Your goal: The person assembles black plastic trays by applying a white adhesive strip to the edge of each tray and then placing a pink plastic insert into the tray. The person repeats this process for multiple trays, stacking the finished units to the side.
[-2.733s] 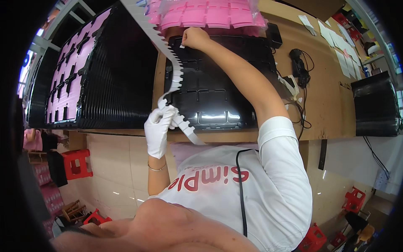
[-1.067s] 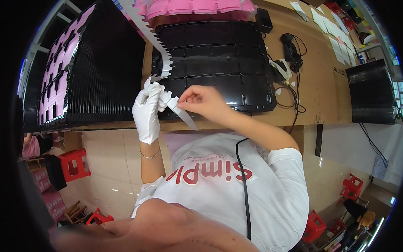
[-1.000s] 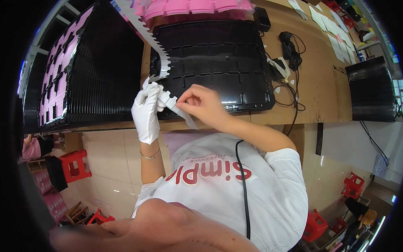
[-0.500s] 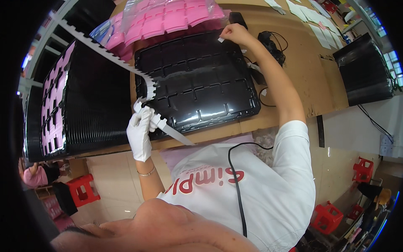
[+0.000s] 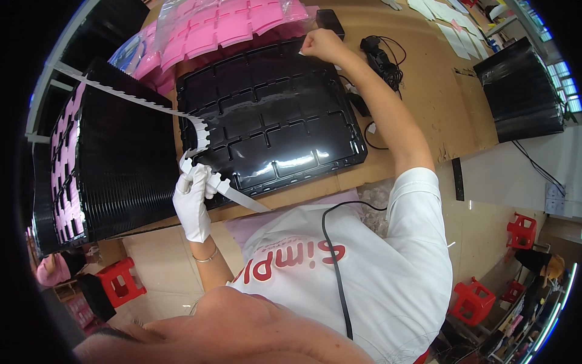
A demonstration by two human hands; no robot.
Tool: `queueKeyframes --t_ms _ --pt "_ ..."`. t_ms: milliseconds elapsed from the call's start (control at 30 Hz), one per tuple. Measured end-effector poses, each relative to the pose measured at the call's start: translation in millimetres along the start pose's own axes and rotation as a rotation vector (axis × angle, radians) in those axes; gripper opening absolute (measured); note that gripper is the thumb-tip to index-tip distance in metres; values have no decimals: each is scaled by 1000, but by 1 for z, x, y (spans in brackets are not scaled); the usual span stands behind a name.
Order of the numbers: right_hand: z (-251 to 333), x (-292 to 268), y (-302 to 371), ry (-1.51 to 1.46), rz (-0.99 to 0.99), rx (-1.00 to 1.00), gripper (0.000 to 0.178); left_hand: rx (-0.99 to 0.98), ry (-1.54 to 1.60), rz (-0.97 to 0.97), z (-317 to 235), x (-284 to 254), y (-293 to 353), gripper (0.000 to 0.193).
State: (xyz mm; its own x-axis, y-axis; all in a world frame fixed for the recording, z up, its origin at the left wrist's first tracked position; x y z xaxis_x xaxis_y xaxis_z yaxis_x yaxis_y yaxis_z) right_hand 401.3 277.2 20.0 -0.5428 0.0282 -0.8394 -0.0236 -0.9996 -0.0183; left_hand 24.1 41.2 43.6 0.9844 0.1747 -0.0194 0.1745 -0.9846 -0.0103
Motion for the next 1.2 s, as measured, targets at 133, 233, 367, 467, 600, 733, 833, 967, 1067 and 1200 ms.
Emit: queueKeyframes --t_ms 133,233,367,467,600,733,833,967,1067,1200 --pt "15 9 54 -315 167 -125 16 -8 6 1 -2 -1 0 14" --pt "51 19 119 -1151 522 58 6 14 -9 -19 0 -3 3 15" --pt "111 46 183 -1551 758 310 16 -21 39 -14 -4 1 5 17" --pt "146 70 211 -1326 824 268 21 -29 104 -43 -8 5 9 15" --pt "183 89 235 -836 487 -23 13 -6 160 -105 -5 -5 18 15" --pt "199 95 246 -687 197 -383 8 20 109 -184 -4 -23 26 14" --pt "213 91 228 -637 353 -443 8 58 41 -282 3 -46 28 14" --pt "215 114 181 -314 527 -464 16 17 -18 -272 15 -60 31 13" --pt "218 127 177 -145 479 -519 19 -1 17 -198 16 -54 33 12" --pt "221 128 178 -121 465 -412 19 -59 26 -115 22 -51 31 15"
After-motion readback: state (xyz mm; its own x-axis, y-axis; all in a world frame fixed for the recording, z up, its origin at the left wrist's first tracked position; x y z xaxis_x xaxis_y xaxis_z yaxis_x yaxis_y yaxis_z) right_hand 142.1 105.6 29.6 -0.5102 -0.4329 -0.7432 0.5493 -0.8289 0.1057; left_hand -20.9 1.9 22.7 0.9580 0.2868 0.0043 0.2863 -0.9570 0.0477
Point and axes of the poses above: each hand's wrist, its own y-axis away from the middle knuckle, its own x-axis out of the palm, z = x × y, the point moved 1 cm from there along -y, towards the middle knuckle, and after that the axes turned 10 degrees about x, right-handed, at the moved point
